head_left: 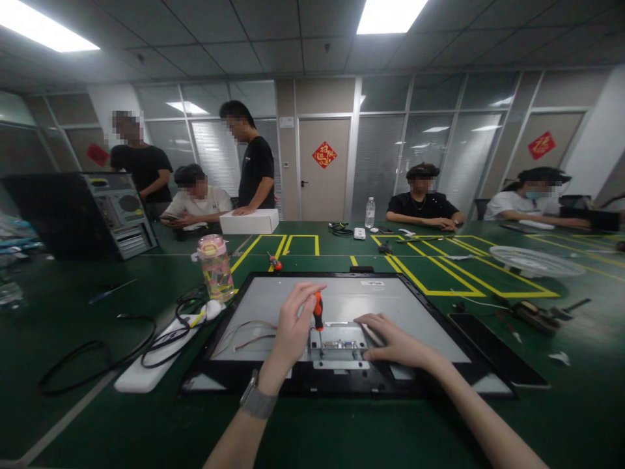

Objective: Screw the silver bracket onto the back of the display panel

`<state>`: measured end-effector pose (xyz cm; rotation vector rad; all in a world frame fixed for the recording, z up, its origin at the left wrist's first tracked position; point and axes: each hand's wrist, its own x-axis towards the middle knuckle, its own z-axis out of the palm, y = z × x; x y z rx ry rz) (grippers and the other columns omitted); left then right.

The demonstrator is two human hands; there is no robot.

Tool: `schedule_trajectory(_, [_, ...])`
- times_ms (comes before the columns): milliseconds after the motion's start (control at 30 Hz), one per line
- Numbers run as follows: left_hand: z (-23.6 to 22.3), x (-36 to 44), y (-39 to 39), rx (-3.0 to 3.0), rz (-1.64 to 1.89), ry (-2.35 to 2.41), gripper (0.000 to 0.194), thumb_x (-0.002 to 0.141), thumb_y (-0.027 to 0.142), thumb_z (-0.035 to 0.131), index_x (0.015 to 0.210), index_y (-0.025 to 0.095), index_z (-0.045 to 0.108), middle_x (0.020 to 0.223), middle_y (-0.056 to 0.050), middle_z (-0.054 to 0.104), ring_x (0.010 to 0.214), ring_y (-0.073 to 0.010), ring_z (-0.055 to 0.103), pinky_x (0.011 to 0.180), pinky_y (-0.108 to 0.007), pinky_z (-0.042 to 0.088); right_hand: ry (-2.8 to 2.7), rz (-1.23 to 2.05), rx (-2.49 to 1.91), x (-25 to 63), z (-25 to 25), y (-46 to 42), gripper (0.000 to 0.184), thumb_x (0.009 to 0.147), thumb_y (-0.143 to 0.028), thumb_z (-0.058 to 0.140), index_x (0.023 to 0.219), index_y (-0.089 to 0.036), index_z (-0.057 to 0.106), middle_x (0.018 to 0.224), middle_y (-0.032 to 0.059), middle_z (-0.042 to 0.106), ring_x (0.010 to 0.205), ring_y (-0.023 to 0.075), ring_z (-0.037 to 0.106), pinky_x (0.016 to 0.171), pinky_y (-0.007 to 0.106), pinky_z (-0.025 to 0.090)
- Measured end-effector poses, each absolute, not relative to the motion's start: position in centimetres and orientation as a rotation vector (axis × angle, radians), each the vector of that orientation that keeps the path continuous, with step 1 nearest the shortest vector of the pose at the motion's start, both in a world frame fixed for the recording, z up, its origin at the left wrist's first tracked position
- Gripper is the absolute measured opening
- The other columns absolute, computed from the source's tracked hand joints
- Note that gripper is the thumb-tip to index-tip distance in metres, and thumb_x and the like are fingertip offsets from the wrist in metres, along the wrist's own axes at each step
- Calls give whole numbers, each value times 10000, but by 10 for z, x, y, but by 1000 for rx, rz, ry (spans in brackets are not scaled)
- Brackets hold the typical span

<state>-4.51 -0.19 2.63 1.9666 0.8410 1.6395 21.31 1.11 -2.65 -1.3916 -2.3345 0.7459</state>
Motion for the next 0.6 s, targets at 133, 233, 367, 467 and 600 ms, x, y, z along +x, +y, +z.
schedule_trajectory(133, [24,-44,-2,1950,1640,850,205,895,243,525,1021,197,681,854,-35,581,818,-171,578,791,-285,445,-2333,743,-1381,213,-26,11,713,711,-510,681,1335,-236,471,1373,88,468,1321,320,308,1103,457,239])
schedule_trajectory(233, [24,-45,-2,1954,1690,888,174,867,257,569,964,204,703,848,-24,533,807,-165,558,797,-282,437,-2329,739,-1375,211,-24,9,715,711,-497,685,1337,-228,469,1359,94,475,1295,316,343,1095,452,259])
schedule_trajectory(367, [27,-46,-3,1944,1639,809,282,932,239,430,1042,206,688,956,-53,572,905,-181,565,818,-284,428,-2336,735,-1361,211,-24,9,703,712,-504,680,1333,-247,474,1354,87,481,1280,319,354,1084,459,272])
schedule_trajectory(467, [27,-46,-3,1921,1644,832,213,894,233,512,998,193,693,841,-28,552,794,-162,565,761,-270,439,-2332,734,-1363,213,-25,10,711,710,-513,679,1334,-242,474,1360,81,477,1293,320,332,1088,451,267])
schedule_trajectory(600, [25,-46,0,1899,1660,873,217,886,235,518,1006,187,693,887,-36,539,816,-163,564,768,-272,445,-2327,732,-1355,213,-25,9,712,711,-513,677,1333,-228,477,1353,83,485,1277,309,353,1078,426,288])
